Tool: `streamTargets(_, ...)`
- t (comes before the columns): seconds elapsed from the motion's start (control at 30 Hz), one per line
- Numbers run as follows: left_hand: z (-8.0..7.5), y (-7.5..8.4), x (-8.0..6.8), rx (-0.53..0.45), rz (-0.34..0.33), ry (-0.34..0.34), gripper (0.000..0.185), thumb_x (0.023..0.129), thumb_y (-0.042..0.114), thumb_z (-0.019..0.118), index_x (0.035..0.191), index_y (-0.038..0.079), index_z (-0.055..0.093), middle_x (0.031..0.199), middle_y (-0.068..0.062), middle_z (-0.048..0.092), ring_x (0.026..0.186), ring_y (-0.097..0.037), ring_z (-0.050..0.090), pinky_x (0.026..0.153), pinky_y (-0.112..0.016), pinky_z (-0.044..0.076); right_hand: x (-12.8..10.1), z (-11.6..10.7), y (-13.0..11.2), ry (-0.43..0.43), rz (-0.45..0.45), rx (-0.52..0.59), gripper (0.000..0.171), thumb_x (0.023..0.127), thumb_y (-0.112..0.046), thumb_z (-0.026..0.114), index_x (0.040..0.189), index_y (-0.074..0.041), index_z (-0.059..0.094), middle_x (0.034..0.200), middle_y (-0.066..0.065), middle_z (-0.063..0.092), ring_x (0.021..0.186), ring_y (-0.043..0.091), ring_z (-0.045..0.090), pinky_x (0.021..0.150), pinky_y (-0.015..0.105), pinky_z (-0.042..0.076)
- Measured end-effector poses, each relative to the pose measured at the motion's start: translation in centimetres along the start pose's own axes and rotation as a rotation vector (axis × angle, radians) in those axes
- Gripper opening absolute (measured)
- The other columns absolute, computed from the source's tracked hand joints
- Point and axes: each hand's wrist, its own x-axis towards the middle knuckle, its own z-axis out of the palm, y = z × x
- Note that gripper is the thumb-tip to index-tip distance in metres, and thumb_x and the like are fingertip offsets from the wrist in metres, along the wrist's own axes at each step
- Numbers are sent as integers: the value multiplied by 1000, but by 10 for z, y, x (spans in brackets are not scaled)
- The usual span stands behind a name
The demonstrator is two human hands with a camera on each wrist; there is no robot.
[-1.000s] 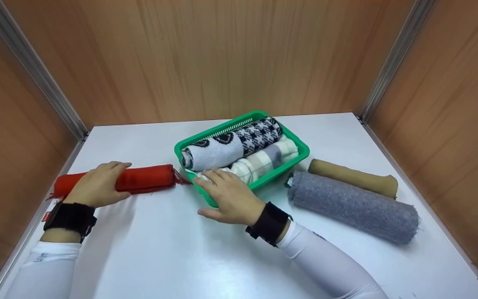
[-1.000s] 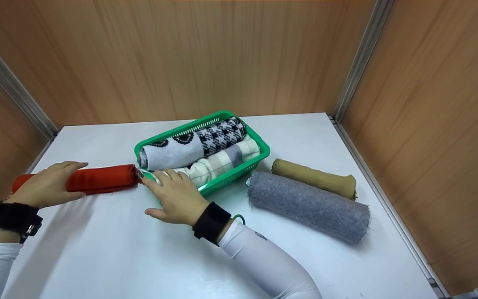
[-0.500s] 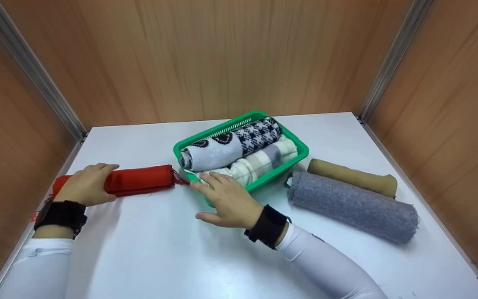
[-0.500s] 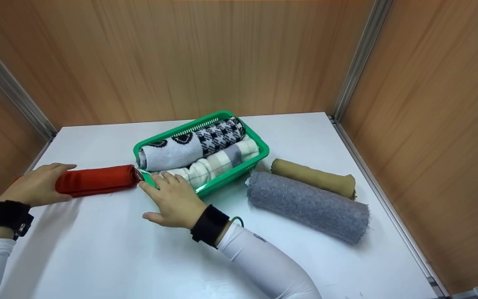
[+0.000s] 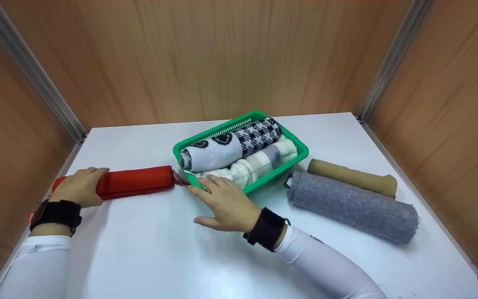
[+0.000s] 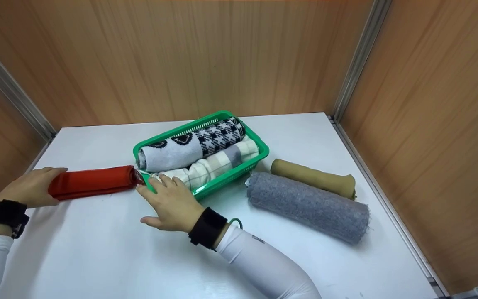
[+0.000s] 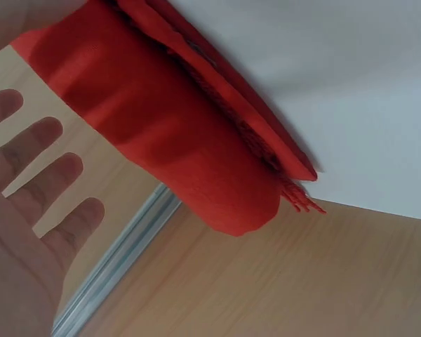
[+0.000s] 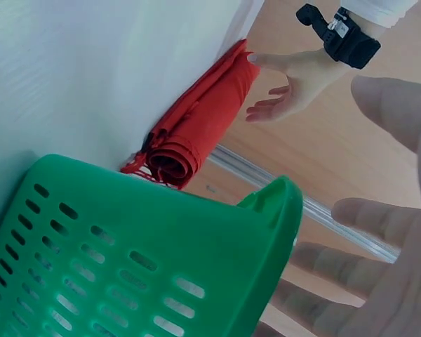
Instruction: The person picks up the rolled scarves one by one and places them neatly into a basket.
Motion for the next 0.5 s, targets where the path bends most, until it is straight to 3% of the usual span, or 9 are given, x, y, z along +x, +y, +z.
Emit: streamTargets(0.5, 12, -7, 9, 60, -42, -8, 89, 79, 6, 84, 156, -11, 43, 149, -44, 49, 139, -66, 41, 113, -86, 32, 2, 2, -5, 16, -26, -18, 75, 101, -59, 69, 160, -17, 52, 160, 12, 57, 148, 37, 55, 122, 50, 47)
